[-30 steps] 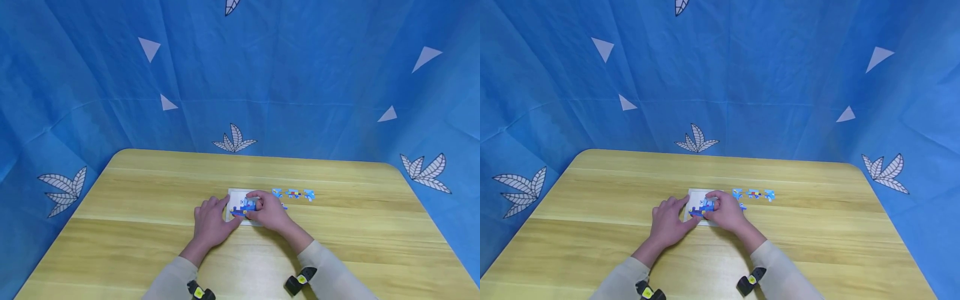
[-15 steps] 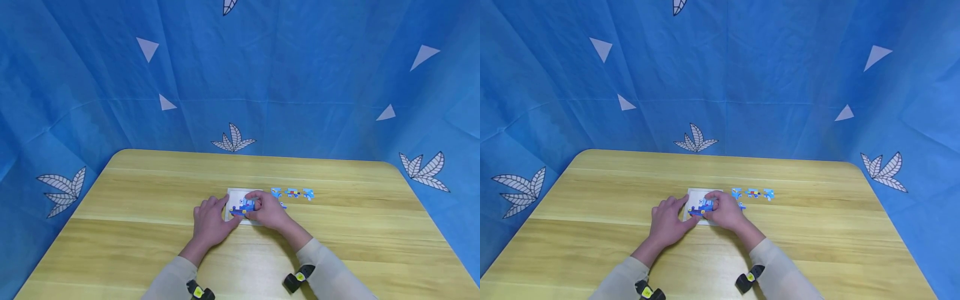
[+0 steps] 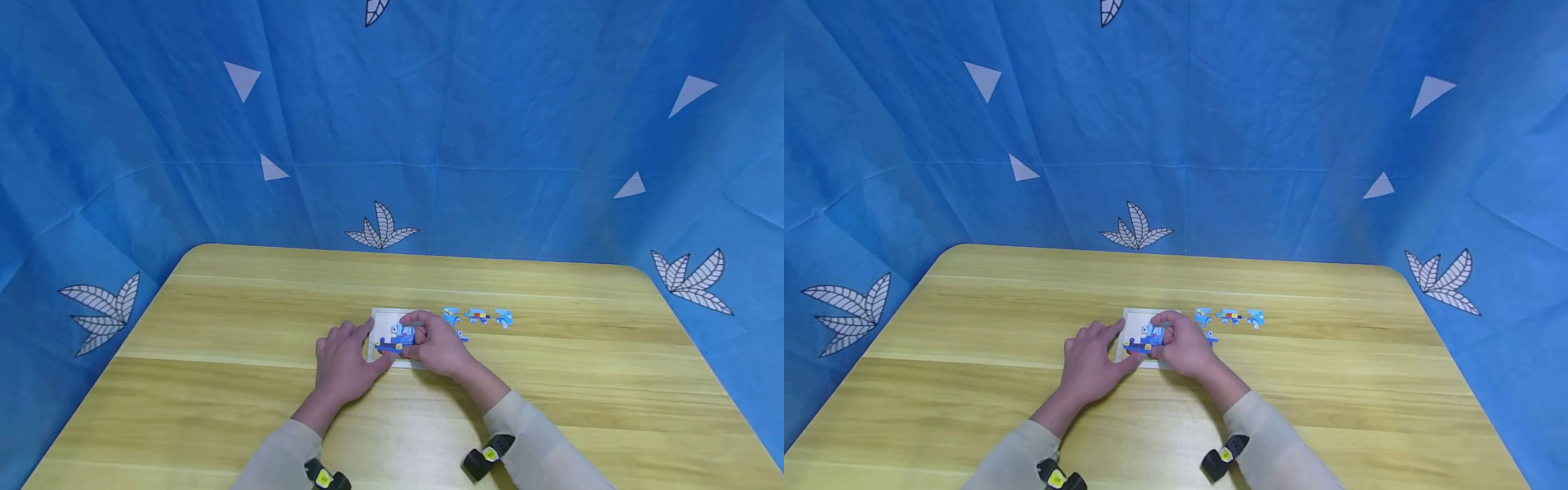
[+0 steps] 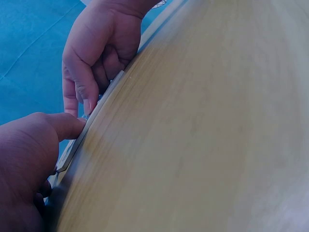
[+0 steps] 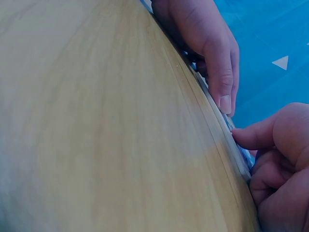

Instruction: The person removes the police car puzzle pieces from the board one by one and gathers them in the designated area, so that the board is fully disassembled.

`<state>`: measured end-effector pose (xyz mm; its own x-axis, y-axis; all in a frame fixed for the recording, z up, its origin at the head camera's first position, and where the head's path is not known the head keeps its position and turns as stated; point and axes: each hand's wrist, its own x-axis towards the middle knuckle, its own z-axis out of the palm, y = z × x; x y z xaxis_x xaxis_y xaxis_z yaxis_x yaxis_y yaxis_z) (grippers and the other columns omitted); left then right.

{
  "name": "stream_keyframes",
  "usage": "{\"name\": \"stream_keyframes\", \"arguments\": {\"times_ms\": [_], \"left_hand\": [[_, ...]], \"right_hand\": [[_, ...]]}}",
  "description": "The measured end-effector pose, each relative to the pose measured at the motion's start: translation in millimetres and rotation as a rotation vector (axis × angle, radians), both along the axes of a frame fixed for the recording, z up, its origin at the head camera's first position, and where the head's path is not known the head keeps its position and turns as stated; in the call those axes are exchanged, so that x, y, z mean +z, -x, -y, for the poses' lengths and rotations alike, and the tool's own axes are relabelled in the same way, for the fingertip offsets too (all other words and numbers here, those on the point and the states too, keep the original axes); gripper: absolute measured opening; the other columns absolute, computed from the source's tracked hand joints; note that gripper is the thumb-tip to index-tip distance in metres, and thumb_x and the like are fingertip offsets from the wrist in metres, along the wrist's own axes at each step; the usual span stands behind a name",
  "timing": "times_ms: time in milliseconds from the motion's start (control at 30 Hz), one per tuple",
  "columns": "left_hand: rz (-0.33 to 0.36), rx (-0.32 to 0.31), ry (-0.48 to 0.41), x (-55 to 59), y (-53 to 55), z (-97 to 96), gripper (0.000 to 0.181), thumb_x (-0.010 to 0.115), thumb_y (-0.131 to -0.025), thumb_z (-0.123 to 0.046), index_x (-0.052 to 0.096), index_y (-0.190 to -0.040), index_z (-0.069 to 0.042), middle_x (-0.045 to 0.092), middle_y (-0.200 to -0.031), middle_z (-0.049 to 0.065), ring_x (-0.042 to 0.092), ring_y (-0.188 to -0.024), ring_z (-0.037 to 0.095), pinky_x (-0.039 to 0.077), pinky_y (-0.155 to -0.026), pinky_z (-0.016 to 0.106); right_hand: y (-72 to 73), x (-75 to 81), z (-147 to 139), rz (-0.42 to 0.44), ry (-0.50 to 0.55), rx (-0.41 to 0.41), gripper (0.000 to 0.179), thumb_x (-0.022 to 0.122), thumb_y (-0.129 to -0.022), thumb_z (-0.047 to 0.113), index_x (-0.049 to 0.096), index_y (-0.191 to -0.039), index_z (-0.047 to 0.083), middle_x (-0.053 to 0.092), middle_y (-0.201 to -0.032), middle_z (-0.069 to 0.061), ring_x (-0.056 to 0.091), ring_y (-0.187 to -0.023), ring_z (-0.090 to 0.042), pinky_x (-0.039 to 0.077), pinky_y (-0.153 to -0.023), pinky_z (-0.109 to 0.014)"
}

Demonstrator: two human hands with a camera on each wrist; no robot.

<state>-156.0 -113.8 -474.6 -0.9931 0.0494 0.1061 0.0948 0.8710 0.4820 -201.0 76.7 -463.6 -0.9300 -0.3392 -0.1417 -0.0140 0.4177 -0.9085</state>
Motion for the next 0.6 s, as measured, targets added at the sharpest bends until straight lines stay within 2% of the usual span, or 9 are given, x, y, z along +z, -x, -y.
{"name": "stream_keyframes", "arguments": {"times_ms": [100, 333, 600], "left_hand": [[0.001, -0.001, 0.002, 0.2, -0.1, 0.1, 0.079, 0.073, -0.082, -0.057, 0.057, -0.143, -0.01, 0.053, -0.099, 0.001, 0.042, -0.084, 0.02, 0.027, -0.075, 0.04], [-0.002, -0.003, -0.002, -0.2, -0.1, 0.6, 0.079, 0.073, -0.082, -0.057, 0.057, -0.143, -0.01, 0.055, -0.103, 0.002, 0.043, -0.085, 0.02, 0.027, -0.076, 0.039], [0.003, -0.006, 0.002, 0.5, -0.1, 0.7, 0.079, 0.073, -0.081, -0.057, 0.057, -0.143, -0.01, 0.054, -0.101, 0.001, 0.042, -0.085, 0.02, 0.027, -0.075, 0.039]], "right_hand": [[-0.3, 0.0, 0.3, 0.002, 0.015, -0.001, 0.045, 0.074, -0.08, -0.012, 0.061, -0.121, 0.001, 0.043, -0.061, -0.002, 0.046, -0.059, -0.015, 0.039, -0.058, -0.027], [-0.7, -0.1, -0.1, 0.016, 0.048, -0.004, 0.046, 0.072, -0.08, -0.015, 0.061, -0.121, 0.001, 0.043, -0.061, -0.002, 0.039, -0.056, -0.015, 0.033, -0.052, -0.026], [-0.8, -1.0, 0.1, 0.012, 0.077, -0.007, 0.047, 0.071, -0.078, -0.017, 0.06, -0.12, 0.003, 0.043, -0.062, -0.002, 0.039, -0.054, -0.015, 0.032, -0.05, -0.025]]}}
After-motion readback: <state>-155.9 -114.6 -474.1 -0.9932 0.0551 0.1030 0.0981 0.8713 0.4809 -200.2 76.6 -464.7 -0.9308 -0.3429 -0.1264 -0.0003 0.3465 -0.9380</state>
